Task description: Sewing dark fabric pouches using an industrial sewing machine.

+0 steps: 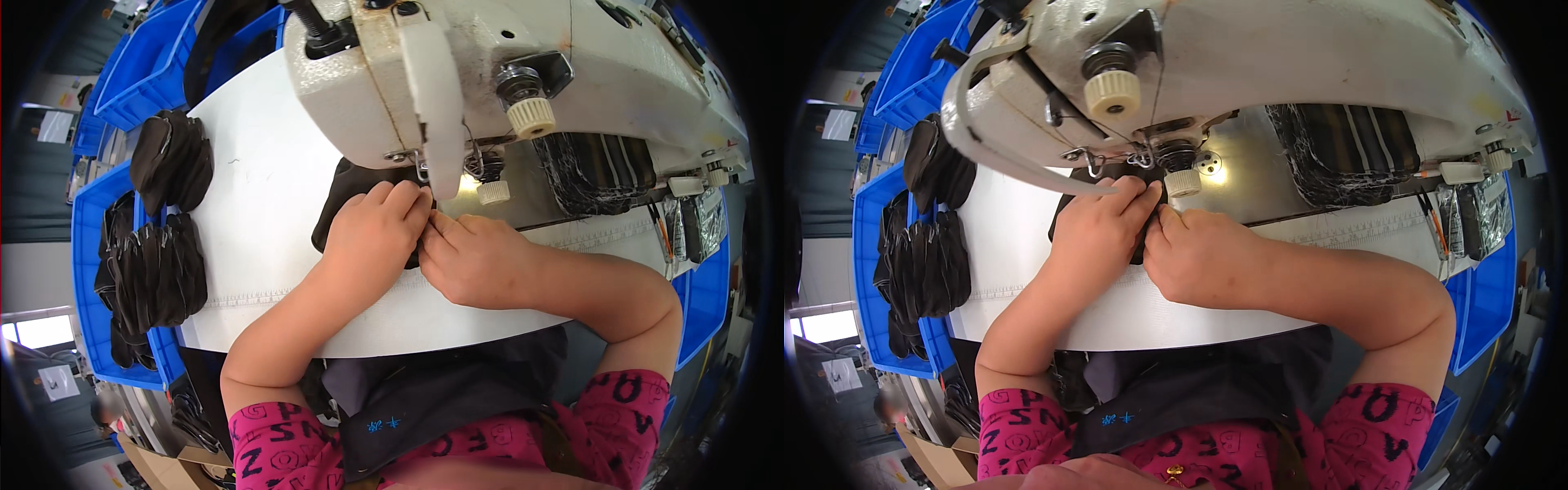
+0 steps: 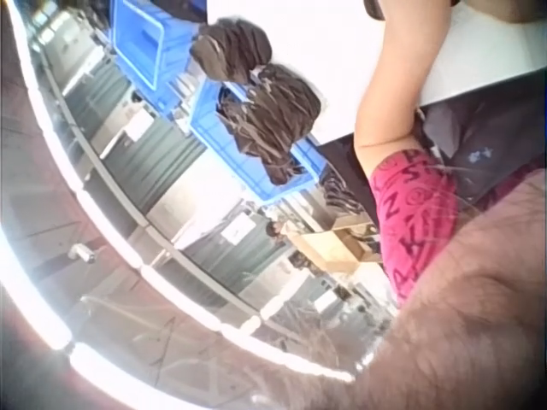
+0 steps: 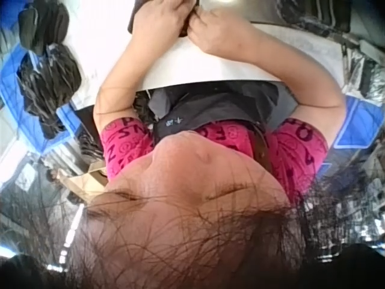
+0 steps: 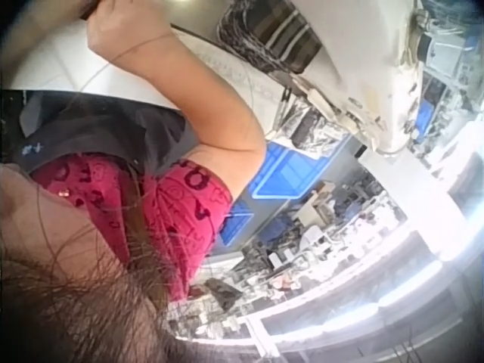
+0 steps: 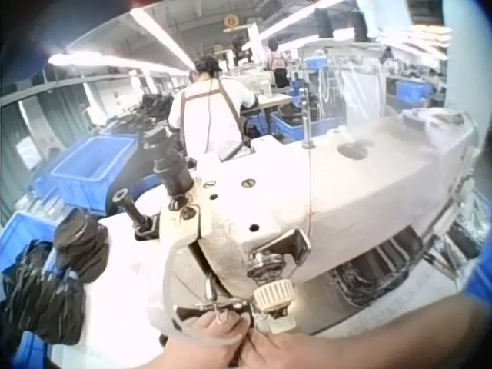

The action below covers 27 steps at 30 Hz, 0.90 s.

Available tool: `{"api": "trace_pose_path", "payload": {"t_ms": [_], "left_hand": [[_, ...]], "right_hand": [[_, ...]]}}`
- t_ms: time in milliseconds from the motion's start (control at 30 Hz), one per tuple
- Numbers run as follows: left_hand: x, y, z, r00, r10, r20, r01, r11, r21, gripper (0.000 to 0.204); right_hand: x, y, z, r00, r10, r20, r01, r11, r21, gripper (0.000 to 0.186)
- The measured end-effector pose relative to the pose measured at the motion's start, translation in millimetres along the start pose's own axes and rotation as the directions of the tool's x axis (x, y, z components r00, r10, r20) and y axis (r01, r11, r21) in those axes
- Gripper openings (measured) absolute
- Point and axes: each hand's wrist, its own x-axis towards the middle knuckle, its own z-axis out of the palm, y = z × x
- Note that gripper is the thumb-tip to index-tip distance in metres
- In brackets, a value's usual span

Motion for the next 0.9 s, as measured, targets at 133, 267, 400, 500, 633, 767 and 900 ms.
{"api": "trace_pose_path", "payload": {"t_ms": [133, 267, 400, 500, 633, 767, 900], "left_hand": [[1, 5, -1, 0.999, 0.036, 0.004, -0.036, 0.996, 0.077, 0.032], [1, 7, -2, 0.997, -0.008, 0.074, 0.004, 0.998, 0.060, 0.046], [1, 7, 1, 0.999, -0.009, 0.032, 0.006, 0.995, 0.099, 0.043], [5, 7, 5, 0.997, -0.040, 0.068, 0.030, 0.989, 0.145, 0.043], [3, 0, 10, 0.998, 0.009, -0.064, -0.004, 0.997, 0.080, 0.039], [-2, 1, -8, 0.994, -0.097, -0.039, 0.091, 0.985, -0.146, 0.043], [-8, 2, -17, 0.979, -0.199, 0.040, 0.202, 0.938, -0.281, 0.048]], "right_hand": [[-1, -7, 2, 0.998, 0.068, -0.018, -0.067, 0.997, 0.047, 0.019], [0, -9, 2, 0.996, 0.093, 0.000, -0.093, 0.995, 0.042, 0.019], [2, -8, 3, 0.997, 0.072, -0.020, -0.072, 0.997, 0.007, 0.019], [1, -6, 6, 0.991, 0.129, -0.027, -0.129, 0.992, -0.005, 0.018], [2, -3, 6, 0.991, 0.124, -0.055, -0.124, 0.992, 0.005, 0.018], [-1, -1, 4, 0.992, 0.108, -0.061, -0.112, 0.990, -0.080, 0.019], [0, -10, 1, 0.986, 0.162, -0.039, -0.164, 0.984, -0.072, 0.022]]}}
